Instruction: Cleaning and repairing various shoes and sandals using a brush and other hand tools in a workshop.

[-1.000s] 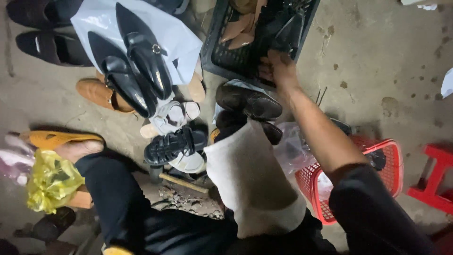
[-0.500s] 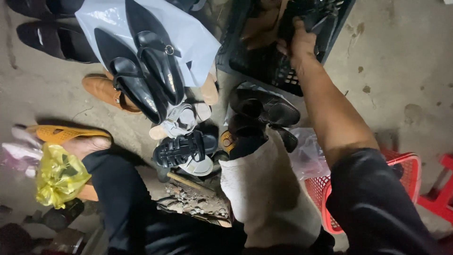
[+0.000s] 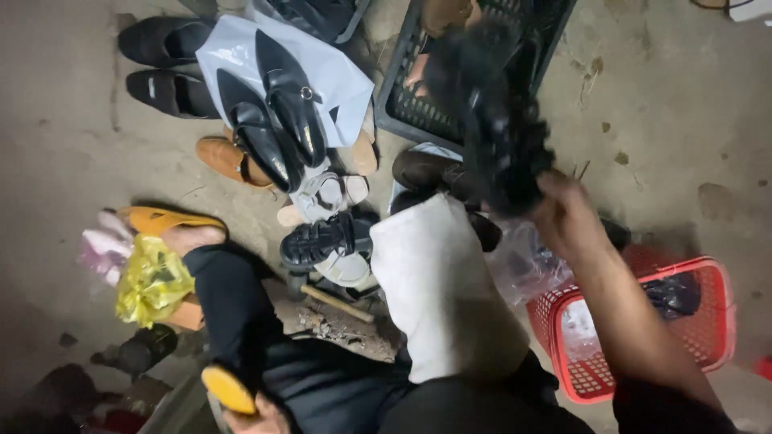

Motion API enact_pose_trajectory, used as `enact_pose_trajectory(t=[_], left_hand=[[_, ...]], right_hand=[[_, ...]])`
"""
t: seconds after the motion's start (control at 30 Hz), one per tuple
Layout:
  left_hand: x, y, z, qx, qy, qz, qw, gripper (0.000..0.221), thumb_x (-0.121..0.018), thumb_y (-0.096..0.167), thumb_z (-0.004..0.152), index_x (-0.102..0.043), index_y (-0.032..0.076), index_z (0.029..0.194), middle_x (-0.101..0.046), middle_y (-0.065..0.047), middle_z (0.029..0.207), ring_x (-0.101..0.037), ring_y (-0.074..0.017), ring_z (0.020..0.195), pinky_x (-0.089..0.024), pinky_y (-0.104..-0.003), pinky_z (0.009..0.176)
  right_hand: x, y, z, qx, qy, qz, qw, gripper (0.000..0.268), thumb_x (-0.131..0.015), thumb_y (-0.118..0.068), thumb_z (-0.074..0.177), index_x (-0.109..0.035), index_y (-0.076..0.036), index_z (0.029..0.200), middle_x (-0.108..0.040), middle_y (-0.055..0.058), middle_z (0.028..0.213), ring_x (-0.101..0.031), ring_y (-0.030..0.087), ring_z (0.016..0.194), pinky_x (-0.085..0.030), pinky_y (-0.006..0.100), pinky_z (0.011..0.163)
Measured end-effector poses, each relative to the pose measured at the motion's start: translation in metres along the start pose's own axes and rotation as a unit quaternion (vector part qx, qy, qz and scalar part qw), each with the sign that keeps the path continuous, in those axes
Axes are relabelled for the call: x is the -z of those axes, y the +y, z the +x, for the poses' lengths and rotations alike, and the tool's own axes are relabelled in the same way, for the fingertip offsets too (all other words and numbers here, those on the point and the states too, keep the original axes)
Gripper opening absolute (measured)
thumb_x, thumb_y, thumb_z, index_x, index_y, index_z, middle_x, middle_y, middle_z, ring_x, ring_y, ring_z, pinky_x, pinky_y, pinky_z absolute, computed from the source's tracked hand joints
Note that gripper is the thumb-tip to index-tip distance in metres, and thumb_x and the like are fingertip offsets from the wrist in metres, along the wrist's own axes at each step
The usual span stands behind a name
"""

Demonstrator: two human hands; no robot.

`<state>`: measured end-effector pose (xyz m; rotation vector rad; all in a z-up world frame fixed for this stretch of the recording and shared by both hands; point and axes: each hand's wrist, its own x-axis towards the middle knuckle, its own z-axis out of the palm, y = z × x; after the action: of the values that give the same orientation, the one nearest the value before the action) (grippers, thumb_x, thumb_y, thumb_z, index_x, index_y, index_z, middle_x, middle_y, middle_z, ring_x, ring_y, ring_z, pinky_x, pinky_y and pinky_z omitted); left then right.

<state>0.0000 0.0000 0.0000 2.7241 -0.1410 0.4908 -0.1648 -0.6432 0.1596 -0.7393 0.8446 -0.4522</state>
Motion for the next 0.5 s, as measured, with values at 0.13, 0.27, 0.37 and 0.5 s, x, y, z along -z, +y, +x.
enact_pose_trajectory(t=[0.13, 0.27, 0.37, 0.5], left_hand=[[0.041, 0.087, 0.031, 0.22, -0.159, 0.133, 0.953, 0.026, -0.072, 0.028, 0.092, -0.058, 0.009, 0.104, -0.069, -0.023, 0.087, -0.064, -0.0515, 0.086, -0.047, -0.056, 0.074], [0.046, 0.074, 0.027, 0.128, -0.185, 0.019, 0.974, 0.031, -0.074, 0.028, 0.094, -0.054, 0.003, 0.095, -0.06, -0.018, 0.08, -0.055, -0.0382, 0.075, -0.044, -0.048, 0.072], [0.052, 0.094, 0.026, 0.18, -0.202, -0.124, 0.955, 0.029, -0.078, 0.024, 0.094, -0.056, 0.005, 0.093, -0.053, -0.006, 0.079, -0.045, -0.0194, 0.074, -0.042, -0.035, 0.071], [0.044, 0.133, 0.036, 0.224, -0.194, -0.269, 0.916, 0.052, -0.081, 0.023, 0.088, -0.061, 0.003, 0.132, -0.066, -0.006, 0.116, -0.06, -0.0126, 0.104, -0.049, -0.027, 0.097]], right_hand=[[0.075, 0.04, -0.058, 0.02, -0.028, -0.21, 0.977, 0.031, -0.056, -0.021, 0.089, -0.066, 0.005, 0.103, -0.065, 0.009, 0.118, -0.06, 0.015, 0.107, -0.048, 0.031, 0.086], [0.05, 0.033, -0.109, 0.008, -0.036, -0.432, 0.901, 0.052, -0.06, -0.024, 0.083, -0.066, 0.003, 0.127, -0.07, 0.018, 0.124, -0.067, 0.031, 0.112, -0.049, 0.038, 0.092], [0.018, 0.021, -0.142, -0.038, -0.043, -0.295, 0.954, 0.067, -0.063, -0.036, 0.078, -0.063, 0.001, 0.134, -0.07, 0.015, 0.128, -0.065, 0.027, 0.121, -0.048, 0.041, 0.1], [0.041, 0.037, -0.175, 0.09, 0.039, -0.511, 0.854, 0.047, -0.067, -0.036, 0.086, -0.068, -0.006, 0.124, -0.069, 0.007, 0.102, -0.061, 0.021, 0.089, -0.046, 0.037, 0.076]])
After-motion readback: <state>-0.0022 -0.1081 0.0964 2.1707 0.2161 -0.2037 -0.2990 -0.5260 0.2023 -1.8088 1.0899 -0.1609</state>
